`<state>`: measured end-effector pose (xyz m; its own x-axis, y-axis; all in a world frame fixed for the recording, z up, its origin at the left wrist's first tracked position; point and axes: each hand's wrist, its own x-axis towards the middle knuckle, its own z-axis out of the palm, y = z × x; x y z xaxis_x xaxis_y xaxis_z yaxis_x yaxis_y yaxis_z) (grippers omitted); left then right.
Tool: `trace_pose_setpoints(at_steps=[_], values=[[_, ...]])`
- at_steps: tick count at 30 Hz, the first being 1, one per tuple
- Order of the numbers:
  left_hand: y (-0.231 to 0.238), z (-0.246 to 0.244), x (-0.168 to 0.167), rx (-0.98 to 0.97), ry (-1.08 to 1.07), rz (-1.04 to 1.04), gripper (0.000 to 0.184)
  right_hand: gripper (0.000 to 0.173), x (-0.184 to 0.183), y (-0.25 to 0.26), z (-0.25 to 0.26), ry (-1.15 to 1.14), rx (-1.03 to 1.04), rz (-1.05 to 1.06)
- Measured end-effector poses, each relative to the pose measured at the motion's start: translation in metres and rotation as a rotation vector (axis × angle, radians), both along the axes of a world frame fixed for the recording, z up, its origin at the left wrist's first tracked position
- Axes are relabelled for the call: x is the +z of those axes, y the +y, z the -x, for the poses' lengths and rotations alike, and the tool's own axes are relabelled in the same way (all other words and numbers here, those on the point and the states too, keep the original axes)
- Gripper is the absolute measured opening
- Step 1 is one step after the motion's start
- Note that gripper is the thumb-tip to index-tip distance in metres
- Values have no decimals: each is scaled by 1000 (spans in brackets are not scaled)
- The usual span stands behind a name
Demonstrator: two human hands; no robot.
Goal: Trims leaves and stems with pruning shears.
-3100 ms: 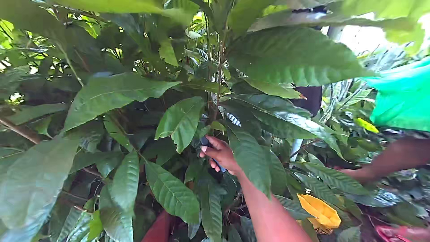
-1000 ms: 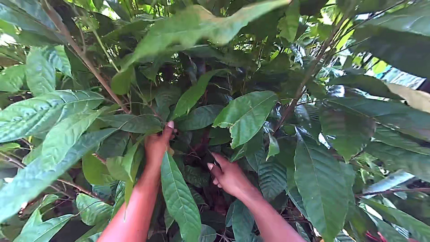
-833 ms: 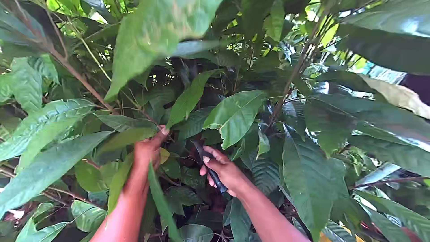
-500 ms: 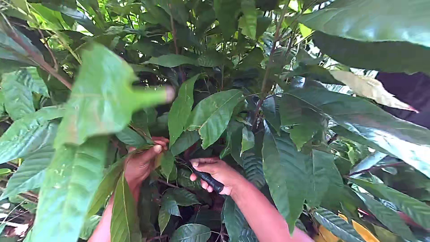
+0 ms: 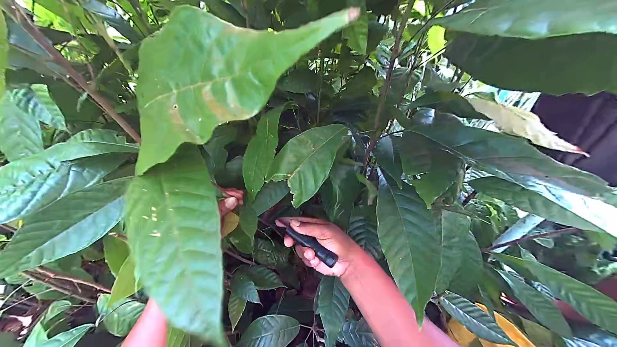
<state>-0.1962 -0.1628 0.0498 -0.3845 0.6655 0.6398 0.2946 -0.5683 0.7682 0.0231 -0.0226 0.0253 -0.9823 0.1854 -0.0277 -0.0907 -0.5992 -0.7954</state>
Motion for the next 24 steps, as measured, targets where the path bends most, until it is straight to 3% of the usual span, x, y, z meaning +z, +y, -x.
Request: trace_pose_setpoints(at_steps=[5,9,14,24], values=[[-10,4,7,223,-94,53,23,34,10,-19,2,-103,-185,-179],[-12,-30,33,386,-83,94,12,36,2,-56,21,-103,-244,-115],[-9,-51,35,457,-94,2,35,34,-1,-87,36,-108,-286,-53],[-2,-70,35,550,-157,10,40,32,25,-103,19,-65,-289,-39]])
